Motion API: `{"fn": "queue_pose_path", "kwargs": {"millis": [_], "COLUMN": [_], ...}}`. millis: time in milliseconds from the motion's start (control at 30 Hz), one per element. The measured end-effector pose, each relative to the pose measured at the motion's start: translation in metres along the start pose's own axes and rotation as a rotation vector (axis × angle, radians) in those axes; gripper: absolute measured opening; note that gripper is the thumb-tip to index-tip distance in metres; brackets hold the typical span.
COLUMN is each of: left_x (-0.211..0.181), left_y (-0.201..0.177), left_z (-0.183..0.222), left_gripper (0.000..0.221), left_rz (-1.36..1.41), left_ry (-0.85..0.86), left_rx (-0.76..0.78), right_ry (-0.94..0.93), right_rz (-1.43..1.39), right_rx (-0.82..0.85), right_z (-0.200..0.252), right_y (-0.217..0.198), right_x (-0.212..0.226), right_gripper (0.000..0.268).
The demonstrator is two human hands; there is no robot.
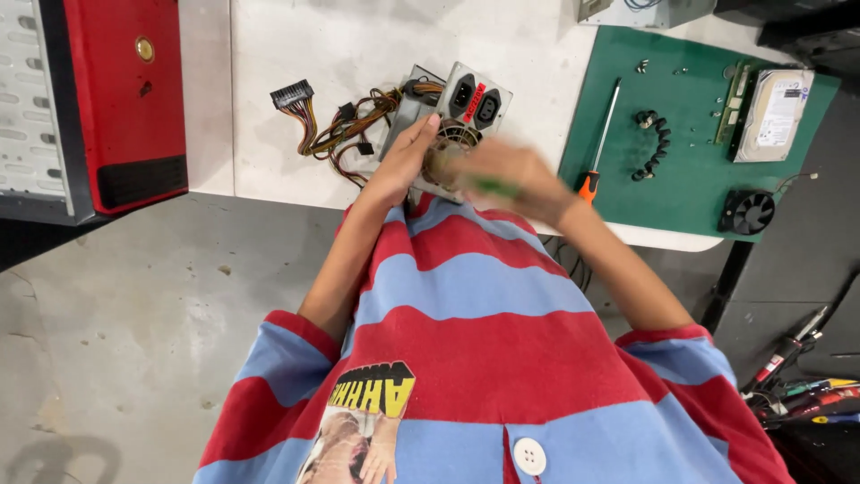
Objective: Disassembling a computer case to remove the power supply unit and cleaning the components with a brush and screwdriver.
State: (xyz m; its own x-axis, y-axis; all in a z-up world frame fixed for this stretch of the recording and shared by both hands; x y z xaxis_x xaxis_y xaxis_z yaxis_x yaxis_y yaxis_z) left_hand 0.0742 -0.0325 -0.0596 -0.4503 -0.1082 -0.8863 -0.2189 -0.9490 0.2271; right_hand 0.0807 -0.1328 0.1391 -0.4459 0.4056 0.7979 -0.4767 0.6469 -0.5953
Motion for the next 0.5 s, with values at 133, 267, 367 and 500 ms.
{"fn": "queue_pose_path", "kwargs": {"millis": [133,267,367,500], "left_x": [0.02,0.016,0.015,0.017], "left_y": [-0.001,-0.006,-0.007,-0.002], "left_z": [-0.003,-0.003,-0.004,-0.001], "left_gripper": [0.084,0.076,0.078,0.082], "left_rz": [0.063,0.041,0.05,0.049], "left_ry": [-0.141,-0.117,-0.118,-0.15], "left_rx": [-0.046,-0.083,-0.082,-0.059], "right_ry": [0.11,-0.067,-0.102,0.162], "right_rz": [0.064,0.183,0.244,0.165], "right_rx": [-0.324,0.146,0.113,-0.444], "right_z": [-0.002,0.052,0.042,0.022], "right_y": [-0.052,0.072,0.048,-0.074], "right_x": [-0.081,-0.061,-0.065,-0.115], "right_gripper": [0.023,0.035,0.039,0.022]}}
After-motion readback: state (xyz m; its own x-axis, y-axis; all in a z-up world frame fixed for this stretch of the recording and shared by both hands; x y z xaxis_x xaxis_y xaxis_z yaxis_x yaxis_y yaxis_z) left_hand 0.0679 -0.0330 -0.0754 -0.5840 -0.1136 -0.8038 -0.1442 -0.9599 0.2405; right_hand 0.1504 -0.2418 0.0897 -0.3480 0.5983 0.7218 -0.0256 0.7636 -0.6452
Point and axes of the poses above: each hand's wrist, its own z-axis away from the middle knuckle, its own y-axis out of the palm, x = y × z, the point moved 10 cm from there along -z, towards the middle knuckle, and after that the axes turned 8 degrees about y, right-handed, at the moved point
